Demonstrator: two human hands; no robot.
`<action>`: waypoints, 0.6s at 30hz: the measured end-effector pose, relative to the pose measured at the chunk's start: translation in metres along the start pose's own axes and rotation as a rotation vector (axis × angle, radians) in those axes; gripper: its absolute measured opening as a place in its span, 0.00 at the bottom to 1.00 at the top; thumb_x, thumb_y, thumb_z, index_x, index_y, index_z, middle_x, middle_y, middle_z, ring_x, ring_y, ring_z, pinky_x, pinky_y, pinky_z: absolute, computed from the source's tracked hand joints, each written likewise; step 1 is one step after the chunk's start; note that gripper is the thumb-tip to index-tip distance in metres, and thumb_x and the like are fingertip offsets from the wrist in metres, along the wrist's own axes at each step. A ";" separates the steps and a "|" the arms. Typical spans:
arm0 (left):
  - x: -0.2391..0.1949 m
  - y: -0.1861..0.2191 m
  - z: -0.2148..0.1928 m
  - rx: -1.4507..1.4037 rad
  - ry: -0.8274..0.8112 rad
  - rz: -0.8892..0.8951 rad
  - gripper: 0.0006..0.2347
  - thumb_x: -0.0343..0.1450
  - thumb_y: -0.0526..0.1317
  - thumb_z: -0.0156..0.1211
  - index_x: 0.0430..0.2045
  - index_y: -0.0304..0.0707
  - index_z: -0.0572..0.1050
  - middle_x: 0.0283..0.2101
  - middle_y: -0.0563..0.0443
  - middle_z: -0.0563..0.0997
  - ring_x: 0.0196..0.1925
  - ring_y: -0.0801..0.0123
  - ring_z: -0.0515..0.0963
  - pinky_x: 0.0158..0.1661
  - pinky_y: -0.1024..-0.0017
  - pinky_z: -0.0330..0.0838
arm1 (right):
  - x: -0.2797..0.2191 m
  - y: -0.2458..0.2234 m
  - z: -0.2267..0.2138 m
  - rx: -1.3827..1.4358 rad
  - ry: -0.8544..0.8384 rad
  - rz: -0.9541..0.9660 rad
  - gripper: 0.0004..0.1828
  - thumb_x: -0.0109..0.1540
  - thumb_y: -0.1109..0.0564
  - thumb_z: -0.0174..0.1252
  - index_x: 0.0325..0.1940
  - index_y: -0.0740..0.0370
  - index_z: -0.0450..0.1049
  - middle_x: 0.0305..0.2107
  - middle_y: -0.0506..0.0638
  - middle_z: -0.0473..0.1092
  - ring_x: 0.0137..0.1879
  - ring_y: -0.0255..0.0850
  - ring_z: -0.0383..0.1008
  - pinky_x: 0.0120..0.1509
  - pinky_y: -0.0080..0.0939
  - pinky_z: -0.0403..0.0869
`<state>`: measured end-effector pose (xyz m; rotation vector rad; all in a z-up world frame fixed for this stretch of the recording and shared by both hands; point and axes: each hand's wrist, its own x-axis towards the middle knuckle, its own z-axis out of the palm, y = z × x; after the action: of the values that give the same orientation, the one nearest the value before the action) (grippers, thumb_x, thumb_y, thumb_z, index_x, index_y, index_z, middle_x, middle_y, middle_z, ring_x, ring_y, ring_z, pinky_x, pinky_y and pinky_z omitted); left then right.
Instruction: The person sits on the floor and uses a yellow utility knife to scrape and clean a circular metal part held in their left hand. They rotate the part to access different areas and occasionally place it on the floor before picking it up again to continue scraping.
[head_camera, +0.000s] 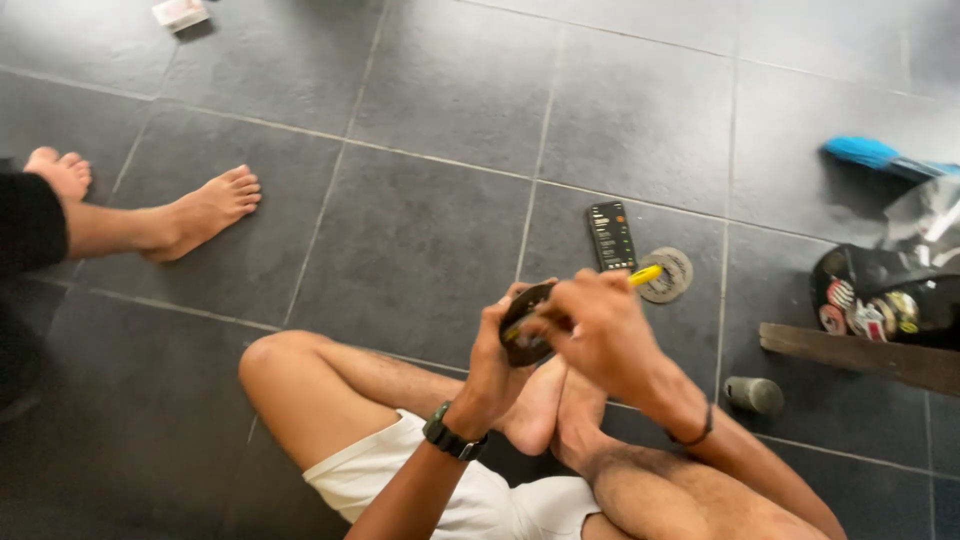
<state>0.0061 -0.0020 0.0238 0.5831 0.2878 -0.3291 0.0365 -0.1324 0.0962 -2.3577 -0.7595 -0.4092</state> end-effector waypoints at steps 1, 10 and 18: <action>-0.004 0.002 0.000 -0.001 0.014 0.017 0.17 0.75 0.52 0.42 0.48 0.44 0.73 0.53 0.41 0.80 0.47 0.59 0.79 0.42 0.62 0.77 | 0.001 0.008 -0.004 0.016 -0.007 -0.014 0.14 0.54 0.44 0.72 0.31 0.50 0.75 0.20 0.44 0.73 0.33 0.42 0.74 0.49 0.39 0.64; -0.015 0.031 -0.003 -0.077 -0.019 0.052 0.17 0.76 0.52 0.41 0.46 0.42 0.72 0.49 0.41 0.81 0.45 0.58 0.79 0.36 0.60 0.77 | 0.029 0.000 -0.002 -0.083 -0.012 -0.073 0.14 0.56 0.43 0.72 0.30 0.49 0.74 0.19 0.42 0.70 0.32 0.40 0.71 0.52 0.41 0.62; -0.027 0.067 -0.007 -0.167 -0.070 0.118 0.17 0.75 0.54 0.41 0.45 0.43 0.70 0.50 0.42 0.79 0.48 0.54 0.78 0.38 0.55 0.78 | 0.073 -0.031 -0.003 -0.106 0.017 -0.155 0.15 0.61 0.44 0.70 0.31 0.50 0.74 0.19 0.40 0.68 0.33 0.40 0.71 0.53 0.42 0.60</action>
<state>0.0061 0.0604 0.0603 0.4214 0.2105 -0.2086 0.0748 -0.0835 0.1465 -2.3972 -0.9369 -0.5471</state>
